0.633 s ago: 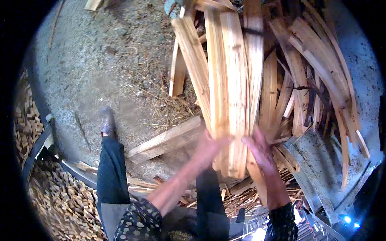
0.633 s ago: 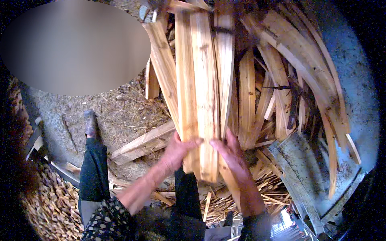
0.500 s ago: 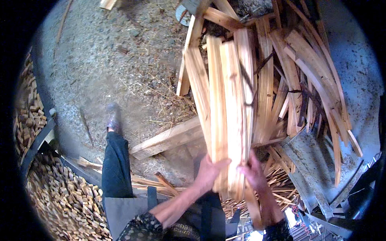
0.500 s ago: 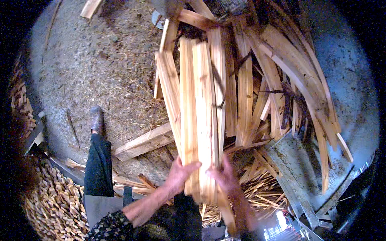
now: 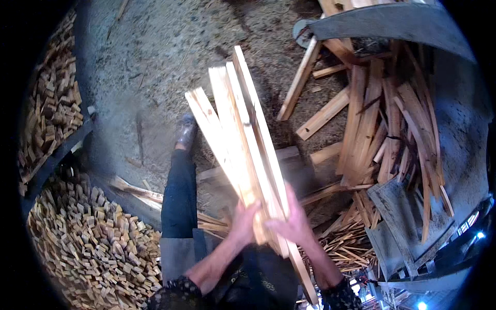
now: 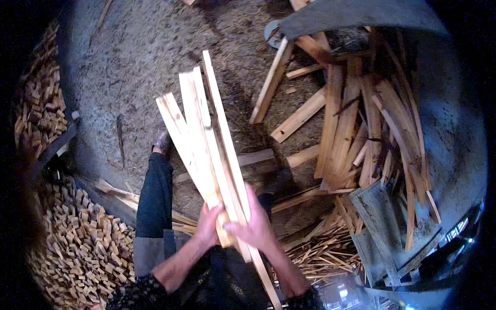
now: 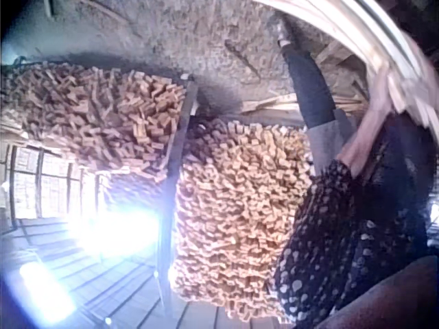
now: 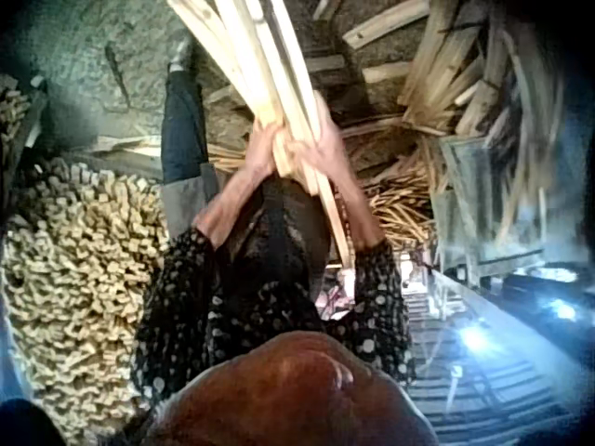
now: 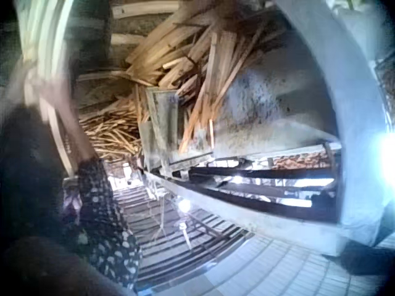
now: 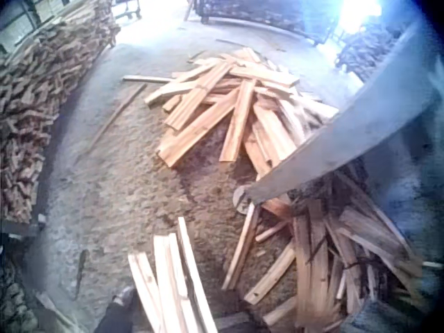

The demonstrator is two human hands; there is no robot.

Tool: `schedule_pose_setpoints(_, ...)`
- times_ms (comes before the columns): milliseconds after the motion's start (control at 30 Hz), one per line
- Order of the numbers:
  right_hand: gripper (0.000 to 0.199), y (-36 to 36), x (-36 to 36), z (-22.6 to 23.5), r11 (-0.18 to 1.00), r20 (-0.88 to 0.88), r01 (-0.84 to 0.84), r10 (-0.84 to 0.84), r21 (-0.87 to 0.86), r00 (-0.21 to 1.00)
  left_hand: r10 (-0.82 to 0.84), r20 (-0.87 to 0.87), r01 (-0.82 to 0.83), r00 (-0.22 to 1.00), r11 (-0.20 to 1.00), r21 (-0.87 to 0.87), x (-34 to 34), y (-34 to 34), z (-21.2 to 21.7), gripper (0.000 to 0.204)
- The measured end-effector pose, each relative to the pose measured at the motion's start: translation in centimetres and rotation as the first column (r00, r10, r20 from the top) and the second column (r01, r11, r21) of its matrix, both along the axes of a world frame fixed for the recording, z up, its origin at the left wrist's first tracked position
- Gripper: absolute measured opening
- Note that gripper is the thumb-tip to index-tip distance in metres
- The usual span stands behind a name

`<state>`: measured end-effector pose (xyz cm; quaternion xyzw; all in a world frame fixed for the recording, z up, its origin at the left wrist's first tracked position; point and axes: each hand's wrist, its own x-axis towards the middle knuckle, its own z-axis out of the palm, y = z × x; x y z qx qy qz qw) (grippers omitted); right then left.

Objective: The person repeatedly picks up bundles of wooden planks from a pile on the floor and carries them to a metal rack, stacking them neatly on top of existing wood. The person handles the planks by hand, organizing them into a growing stack.

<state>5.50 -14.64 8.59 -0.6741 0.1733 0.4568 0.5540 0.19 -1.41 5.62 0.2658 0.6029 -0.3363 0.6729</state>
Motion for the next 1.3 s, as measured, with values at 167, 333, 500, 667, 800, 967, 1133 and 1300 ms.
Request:
schedule_pose_setpoints(167, 0.092, 2.3, -3.2, -9.2, 0.939, -0.276, 0.325, -0.285, 0.109, 0.918, -0.007, 0.185, -0.018, 0.983, 0.991, 0.134, -2.0, 3.0, -9.2, 0.056)
schedule_pose_setpoints(333, 0.087, 0.4, -9.4, -10.0, 0.904, -0.631, 0.425, -0.359, -0.05, 0.688, -0.116, -0.024, 0.118, 0.993, 0.986, 0.116, -5.9, 3.3, -13.6, 0.052)
schedule_pose_setpoints(500, 0.04, -1.7, -9.9, -6.8, 0.946, -0.729, 0.298, -0.291, -0.124, 0.62, -0.415, -0.021, 0.414, 0.91, 0.901, 0.129, -6.1, 3.1, -14.4, 0.058)
schedule_pose_setpoints(667, 0.035, -6.8, -11.2, -1.2, 0.909, -0.759, 0.414, -0.308, -0.056, 0.573, -0.517, -0.034, 0.518, 0.855, 0.854, 0.039, -7.8, 1.6, -13.8, 0.059)
schedule_pose_setpoints(800, 0.035, -8.6, -11.5, 3.6, 0.898, -0.796, 0.429, -0.327, -0.095, 0.509, -0.417, -0.045, 0.419, 0.908, 0.907, 0.037, -6.3, 0.6, -11.5, 0.047)
schedule_pose_setpoints(967, 0.035, -11.1, -14.2, 6.3, 0.885, -0.672, 0.444, -0.413, -0.137, 0.615, -0.413, -0.046, 0.414, 0.91, 0.91, 0.015, -4.9, 1.1, -10.3, 0.037)
schedule_pose_setpoints(1133, 0.041, -19.1, -26.4, 10.7, 0.814, -0.391, -0.218, -0.012, -0.538, 0.92, -0.507, 0.001, 0.506, 0.862, 0.862, 0.034, -4.5, 0.8, -9.6, 0.04)
schedule_pose_setpoints(1300, 0.021, -32.7, -47.7, 22.2, 0.23, -0.876, -0.962, 0.421, -0.149, 0.237, -0.577, -0.017, 0.577, 0.816, 0.815, 0.046, -5.5, -0.2, -8.7, 0.038)
